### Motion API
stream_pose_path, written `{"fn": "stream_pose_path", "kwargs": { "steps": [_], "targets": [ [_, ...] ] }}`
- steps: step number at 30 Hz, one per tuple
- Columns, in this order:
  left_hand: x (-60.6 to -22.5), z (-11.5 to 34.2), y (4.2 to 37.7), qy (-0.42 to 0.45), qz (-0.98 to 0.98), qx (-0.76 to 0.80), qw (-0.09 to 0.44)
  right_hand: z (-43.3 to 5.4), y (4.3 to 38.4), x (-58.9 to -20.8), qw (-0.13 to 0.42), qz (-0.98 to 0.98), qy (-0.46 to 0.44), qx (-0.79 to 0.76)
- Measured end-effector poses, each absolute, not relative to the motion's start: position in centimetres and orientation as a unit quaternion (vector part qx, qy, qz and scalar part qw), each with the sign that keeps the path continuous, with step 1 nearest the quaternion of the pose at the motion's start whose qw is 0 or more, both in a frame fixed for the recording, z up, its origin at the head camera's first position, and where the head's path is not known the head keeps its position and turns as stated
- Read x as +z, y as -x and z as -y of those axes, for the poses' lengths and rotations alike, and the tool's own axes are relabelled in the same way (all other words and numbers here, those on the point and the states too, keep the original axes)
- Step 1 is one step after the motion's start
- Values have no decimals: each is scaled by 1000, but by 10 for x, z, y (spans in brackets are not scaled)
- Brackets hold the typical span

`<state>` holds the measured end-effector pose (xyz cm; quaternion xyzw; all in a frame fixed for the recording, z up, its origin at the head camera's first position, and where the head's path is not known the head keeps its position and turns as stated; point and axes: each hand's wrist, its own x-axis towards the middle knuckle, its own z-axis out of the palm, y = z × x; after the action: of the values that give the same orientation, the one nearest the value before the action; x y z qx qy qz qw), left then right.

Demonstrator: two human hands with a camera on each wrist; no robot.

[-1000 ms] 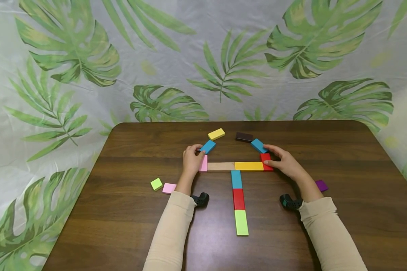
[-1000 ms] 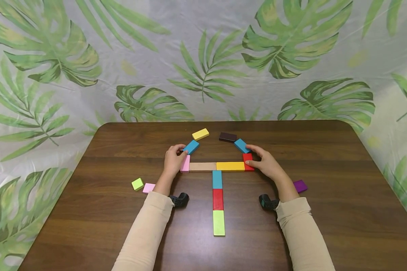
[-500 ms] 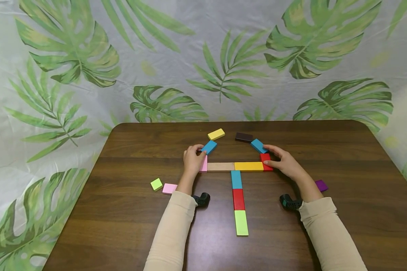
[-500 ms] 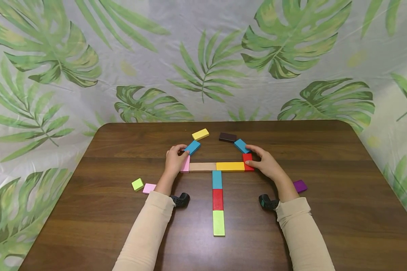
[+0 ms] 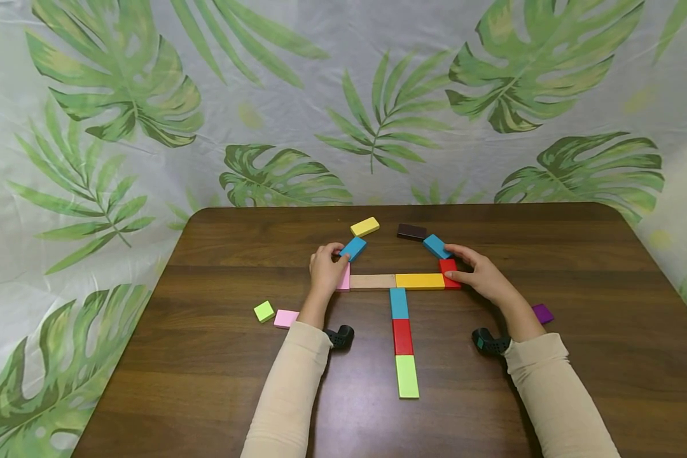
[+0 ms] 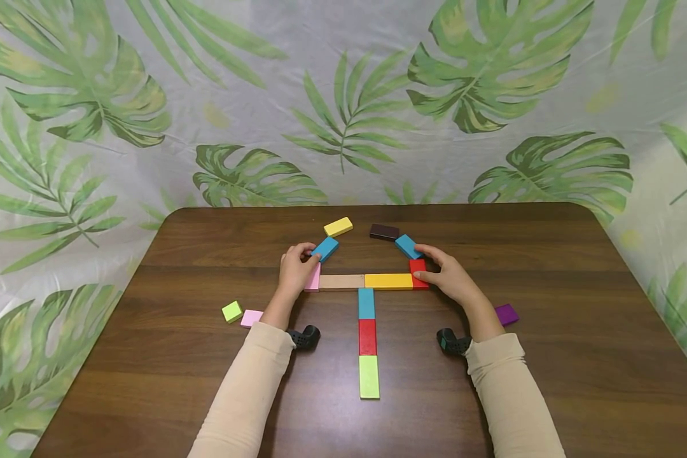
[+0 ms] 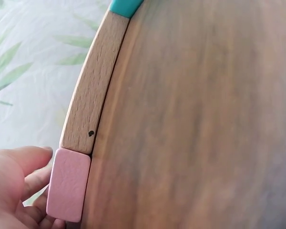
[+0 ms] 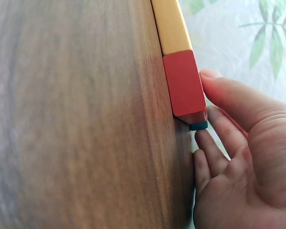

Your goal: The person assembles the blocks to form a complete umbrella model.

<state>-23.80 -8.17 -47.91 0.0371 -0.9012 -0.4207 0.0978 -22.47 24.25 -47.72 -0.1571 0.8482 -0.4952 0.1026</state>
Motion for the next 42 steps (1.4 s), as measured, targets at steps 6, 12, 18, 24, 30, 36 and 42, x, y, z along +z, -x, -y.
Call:
{"fn": "stream_pose_path", "kwargs": {
  "steps": [6,12,18,24,30,36,42],
  "targets": [
    [-475,82,242,-26,903,-422,78,-243,225,-479,103,-847,157,-497],
    [-466,82,251,5,905,-423,49,-243,225,-481,100,-846,158,-500],
    [-459,83,262,41,909,-415,26,-244,225,-481,99,-847,158,-497],
    [-455,82,272,66,912,-404,5,-244,225,-480,98,-850,154,-495],
    [-457,82,282,71,909,-409,-11,-243,224,-479,96,-848,160,-496],
    [-460,83,286,56,902,-429,-16,-243,225,-480,93,-848,163,-496],
    [-460,81,290,62,909,-411,-27,-243,225,-479,90,-849,164,-494]
  ]
}}
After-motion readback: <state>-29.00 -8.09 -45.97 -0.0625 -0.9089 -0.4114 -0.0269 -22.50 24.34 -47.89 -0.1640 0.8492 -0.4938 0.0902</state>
